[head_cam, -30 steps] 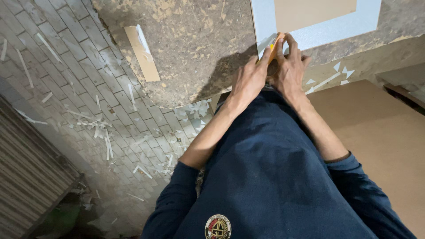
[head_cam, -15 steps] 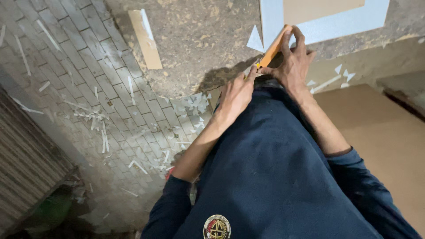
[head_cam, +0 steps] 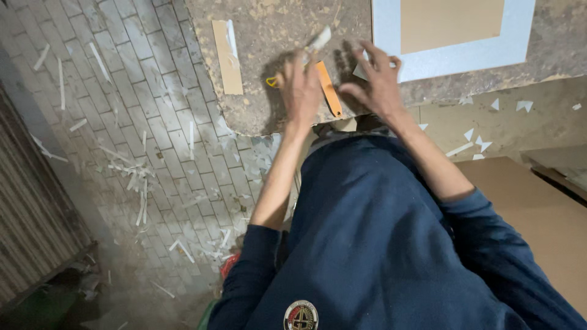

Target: The person trims the white border of a framed mat board on a workbench. They hold an orange straightedge against the board edge, cut along it with a yellow utility knife, peel away the thin cut strips by hand, reposition the board, and finally lift the trimmed mat board onto a stack of boards.

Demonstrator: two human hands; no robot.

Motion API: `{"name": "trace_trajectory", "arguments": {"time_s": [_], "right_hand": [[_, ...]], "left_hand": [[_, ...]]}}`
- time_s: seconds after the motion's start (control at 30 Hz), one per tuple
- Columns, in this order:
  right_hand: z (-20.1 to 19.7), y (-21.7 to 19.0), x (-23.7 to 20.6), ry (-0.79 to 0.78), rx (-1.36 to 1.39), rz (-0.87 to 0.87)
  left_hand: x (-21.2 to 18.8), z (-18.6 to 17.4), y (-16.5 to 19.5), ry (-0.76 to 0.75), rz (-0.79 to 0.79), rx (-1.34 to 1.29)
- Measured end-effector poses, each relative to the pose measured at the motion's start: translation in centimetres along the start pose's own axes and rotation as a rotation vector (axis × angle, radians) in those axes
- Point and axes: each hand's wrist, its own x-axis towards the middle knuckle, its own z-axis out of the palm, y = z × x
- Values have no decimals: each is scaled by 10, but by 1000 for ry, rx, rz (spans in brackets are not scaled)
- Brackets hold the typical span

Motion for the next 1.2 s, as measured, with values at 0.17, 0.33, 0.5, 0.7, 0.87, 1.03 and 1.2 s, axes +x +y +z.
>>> {"name": "trace_trajectory", "arguments": {"time_s": [0.17,0.33,0.5,0.7,0.87,1.03,1.2], "right_hand": [[-35,20,-41,55,-124,176],[-45,35,-59,74,-92,137],[-49,46,-53,45,-93,42],[-63,62,-39,-34,-214,-209],[-68,74,-38,-74,-256,-276],[-66,75,-37,55,-97,-158],[-65,78,-42,241,131,102]], "left_hand": [[12,17,55,-160,-60,-181],[23,21,72,-146,-172,-162],[21,29,81,-289,-311,-240],[22,37,90,-98,-273,-264],[25,35,98,-83,-335,-278],[32,35,103,-86,-332,-259],[34,42,113,-138,-283,-709]]}}
